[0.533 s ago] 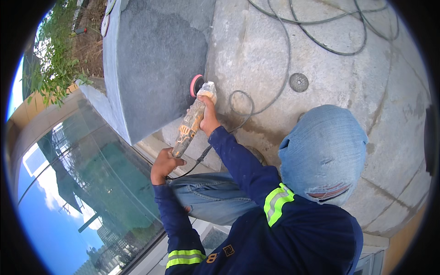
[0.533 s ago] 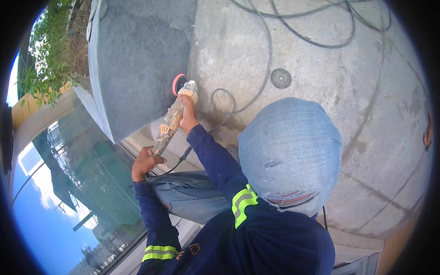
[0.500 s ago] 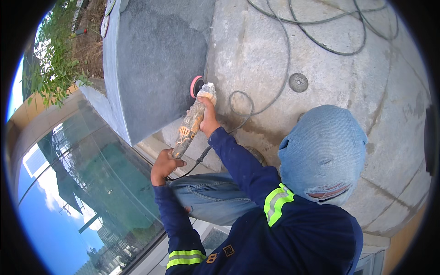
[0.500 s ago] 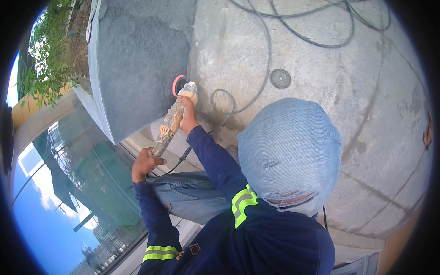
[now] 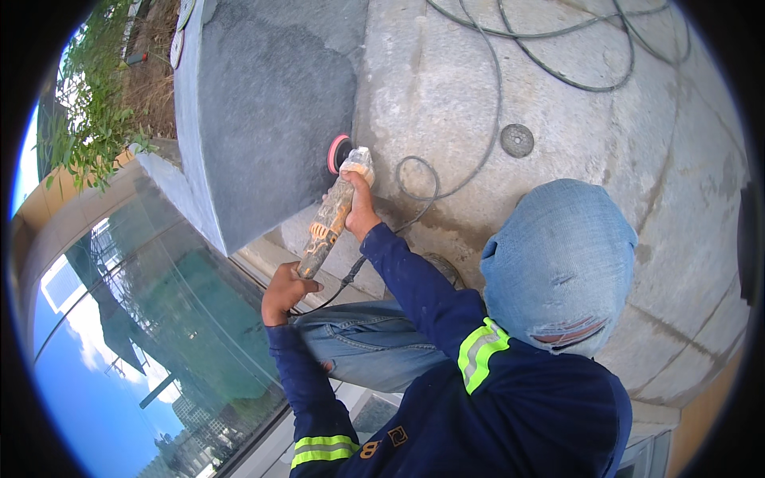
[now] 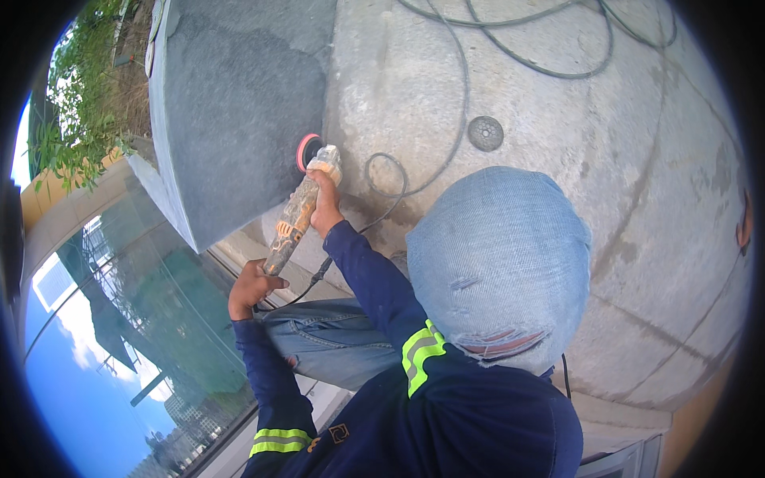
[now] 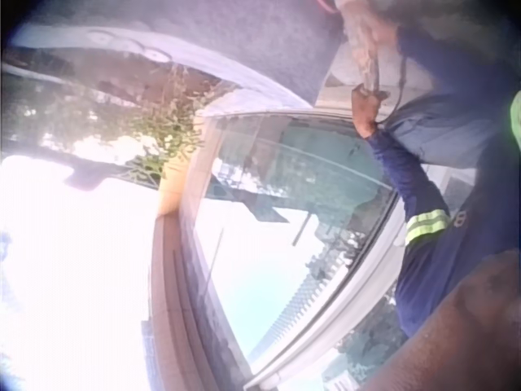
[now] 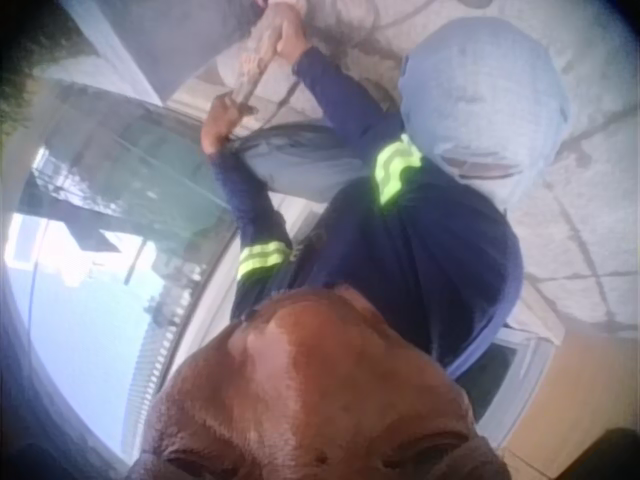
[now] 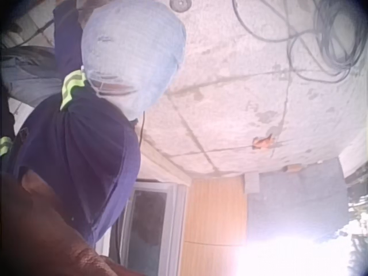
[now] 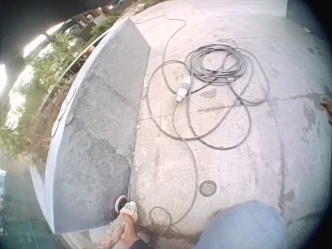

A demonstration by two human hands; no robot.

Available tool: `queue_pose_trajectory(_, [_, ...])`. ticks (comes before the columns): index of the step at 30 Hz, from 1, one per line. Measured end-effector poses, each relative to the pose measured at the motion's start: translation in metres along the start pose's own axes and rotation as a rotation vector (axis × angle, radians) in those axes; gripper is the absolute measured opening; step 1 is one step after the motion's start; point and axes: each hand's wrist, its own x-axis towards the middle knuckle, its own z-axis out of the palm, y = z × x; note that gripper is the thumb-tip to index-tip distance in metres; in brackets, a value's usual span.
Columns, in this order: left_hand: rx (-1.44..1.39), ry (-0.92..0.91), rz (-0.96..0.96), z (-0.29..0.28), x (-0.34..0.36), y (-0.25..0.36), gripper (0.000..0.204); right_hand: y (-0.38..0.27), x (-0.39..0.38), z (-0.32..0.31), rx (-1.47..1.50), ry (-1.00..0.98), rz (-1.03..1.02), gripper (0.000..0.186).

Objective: The person uses an angle grinder with a polishing pad to smooth the edge of a concrete planter. They hold the tool with both hands and move it along the curved edge while kneeling.

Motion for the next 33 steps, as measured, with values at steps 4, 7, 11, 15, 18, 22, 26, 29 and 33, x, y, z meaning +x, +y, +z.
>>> queue_pose_trajectory(4, [0.036,-0.015,-0.058,0.000,-0.004,0.006,0.034,0.001,-0.001,-0.003,0.003,0.018,-0.005,0.044])
queue_pose_trajectory(7, [0.004,-0.011,-0.054,0.003,-0.010,-0.001,0.034,0.004,-0.010,-0.004,-0.008,0.057,0.024,0.042])
queue_pose_trajectory(11, [0.003,0.000,-0.073,0.003,-0.008,0.008,0.034,-0.001,-0.006,0.000,0.011,0.012,-0.001,0.042])
queue_pose_trajectory(15, [-0.001,-0.015,-0.080,0.000,-0.004,0.010,0.033,-0.001,-0.002,0.001,0.018,0.024,0.006,0.041])
queue_pose_trajectory(18, [0.002,-0.029,-0.083,-0.001,-0.003,0.011,0.032,-0.002,-0.002,0.001,0.008,0.025,0.001,0.040])
queue_pose_trajectory(22, [-0.030,-0.029,-0.004,0.000,0.001,0.000,0.025,-0.003,-0.003,0.002,-0.002,0.035,0.013,0.041])
queue_pose_trajectory(26, [-0.025,-0.022,0.007,0.001,0.004,-0.002,0.026,-0.004,-0.002,0.001,-0.017,0.010,0.011,0.042])
queue_pose_trajectory(29, [-0.017,-0.020,0.000,0.001,0.004,0.004,0.027,-0.006,0.000,0.001,-0.014,0.007,0.005,0.042])
queue_pose_trajectory(33, [-0.016,-0.010,0.027,0.001,0.003,0.002,0.027,-0.006,-0.003,0.004,-0.005,0.017,0.021,0.042])
